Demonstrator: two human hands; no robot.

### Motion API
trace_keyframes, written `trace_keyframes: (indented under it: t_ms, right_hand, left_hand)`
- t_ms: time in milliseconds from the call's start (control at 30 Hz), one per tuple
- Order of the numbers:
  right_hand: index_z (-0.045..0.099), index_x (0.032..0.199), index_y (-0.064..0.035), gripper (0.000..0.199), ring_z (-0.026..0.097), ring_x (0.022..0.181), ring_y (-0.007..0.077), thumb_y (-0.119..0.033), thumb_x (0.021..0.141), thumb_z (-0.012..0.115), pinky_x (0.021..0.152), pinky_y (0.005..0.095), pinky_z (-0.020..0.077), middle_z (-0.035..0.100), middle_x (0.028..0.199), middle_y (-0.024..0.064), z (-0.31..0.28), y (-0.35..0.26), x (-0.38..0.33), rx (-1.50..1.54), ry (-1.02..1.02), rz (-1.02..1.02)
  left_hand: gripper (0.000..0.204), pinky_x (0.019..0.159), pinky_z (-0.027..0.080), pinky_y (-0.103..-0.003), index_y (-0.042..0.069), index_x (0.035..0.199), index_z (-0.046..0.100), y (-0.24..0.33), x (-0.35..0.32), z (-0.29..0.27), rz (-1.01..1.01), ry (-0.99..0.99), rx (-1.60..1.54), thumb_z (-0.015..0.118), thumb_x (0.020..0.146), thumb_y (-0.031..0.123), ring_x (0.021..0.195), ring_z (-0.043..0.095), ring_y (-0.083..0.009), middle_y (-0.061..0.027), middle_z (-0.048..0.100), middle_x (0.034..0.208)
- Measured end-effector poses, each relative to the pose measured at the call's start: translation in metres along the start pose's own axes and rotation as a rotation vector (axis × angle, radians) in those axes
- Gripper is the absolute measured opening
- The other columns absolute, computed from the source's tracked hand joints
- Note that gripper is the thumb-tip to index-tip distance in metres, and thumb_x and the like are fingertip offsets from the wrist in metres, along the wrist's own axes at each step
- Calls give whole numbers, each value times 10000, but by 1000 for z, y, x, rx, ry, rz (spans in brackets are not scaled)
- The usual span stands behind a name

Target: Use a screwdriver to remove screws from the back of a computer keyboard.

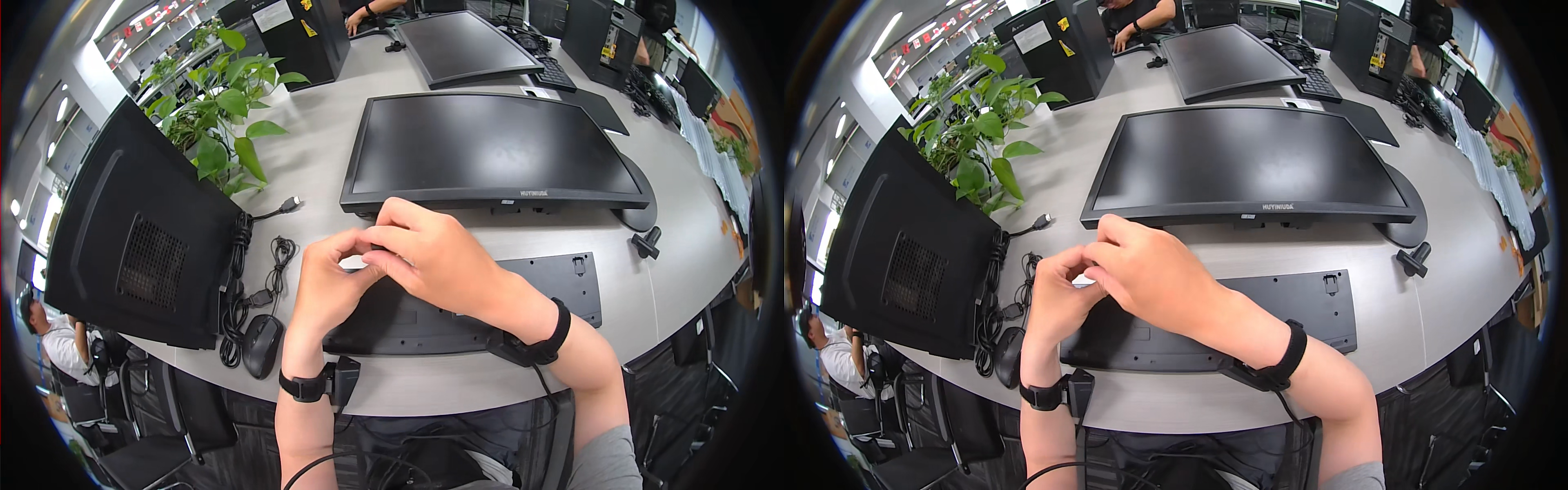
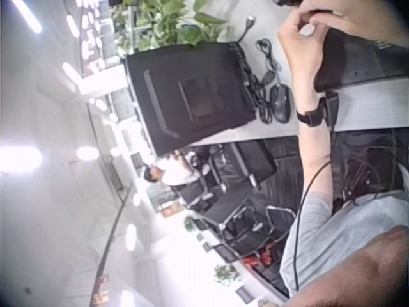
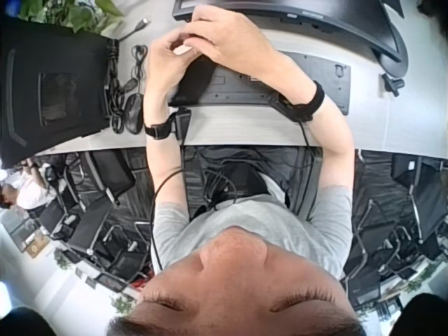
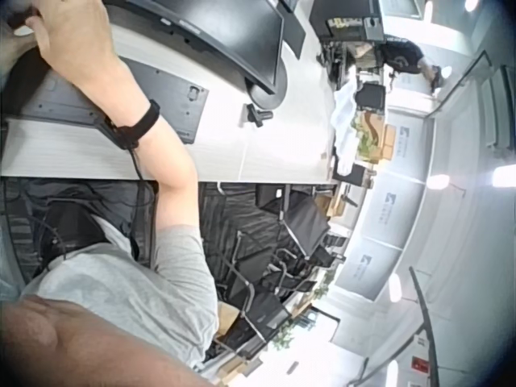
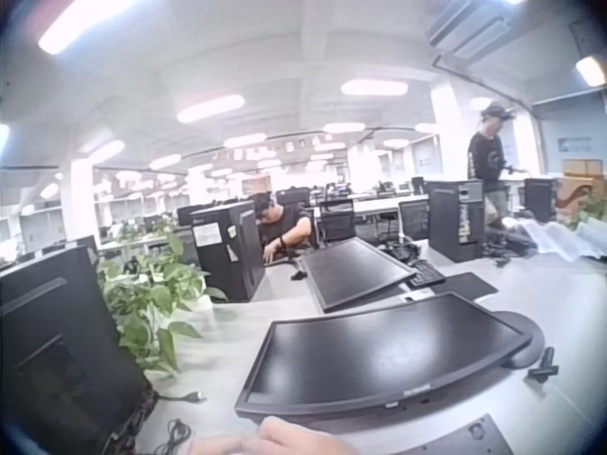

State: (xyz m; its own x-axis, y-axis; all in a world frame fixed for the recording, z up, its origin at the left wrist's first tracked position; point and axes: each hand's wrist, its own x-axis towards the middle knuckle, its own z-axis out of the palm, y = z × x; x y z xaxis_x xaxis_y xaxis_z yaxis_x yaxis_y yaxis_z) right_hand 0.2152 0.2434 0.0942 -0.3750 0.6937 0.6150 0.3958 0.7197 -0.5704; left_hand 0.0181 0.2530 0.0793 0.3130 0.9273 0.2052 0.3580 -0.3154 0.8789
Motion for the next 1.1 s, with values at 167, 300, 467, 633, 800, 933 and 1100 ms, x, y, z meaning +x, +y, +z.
trace_keyframes:
  t_ms: [167,300,467,633,800,933,1100]
  right_hand:
    - [725,1155,-15,169,685,890,339,-27,990,685,777,430,559,638,1006,136,-11,0,5,-33,-152,-2]
    - [714,1256,10,233,702,937,305,-25,1032,658,822,388,569,690,1092,139,-46,1,14,67,-152,32]
    - [694,1301,39,313,712,972,407,-71,1011,650,853,454,580,706,1125,203,-52,2,13,9,-112,-3]
    - [677,1144,-13,162,688,935,405,-94,1004,666,816,486,561,644,1041,177,-21,7,8,68,-235,44]
    - [651,1131,-32,177,701,917,412,-152,1008,695,774,500,561,676,1025,158,-17,0,5,-50,-204,72]
    - [652,1105,-53,211,714,875,403,-213,994,732,727,509,565,694,1006,153,-12,-8,3,-129,-213,162]
    - [675,1137,-67,221,692,819,372,-185,974,765,698,474,545,665,974,130,-4,-6,1,-104,-125,83]
  left_hand:
    - [210,949,563,-311,4,1095,799,-1,-1,-1,9,-20,8,840,889,6,926,759,-127,-59,824,958]
    - [140,871,564,-284,10,1033,815,1,0,1,-59,-9,-55,852,899,30,873,731,-77,-44,829,935]
    - [140,906,572,-286,-1,1056,817,2,0,0,-84,-38,-42,832,917,18,916,743,-88,-55,833,966]
    - [154,941,580,-307,-21,1107,799,-3,-1,-3,-106,-100,-126,790,954,-3,957,765,-138,-78,831,993]
    - [178,951,588,-318,-34,1122,778,-2,-3,0,-68,-100,-160,796,948,-4,972,760,-149,-89,821,994]
    - [216,934,596,-311,-16,1140,785,5,-4,3,16,-16,-163,789,925,-38,961,767,-137,-71,819,1000]
    - [250,885,602,-304,1,1165,796,10,-7,-6,-114,-25,-71,776,921,-52,923,768,-122,-54,825,1007]
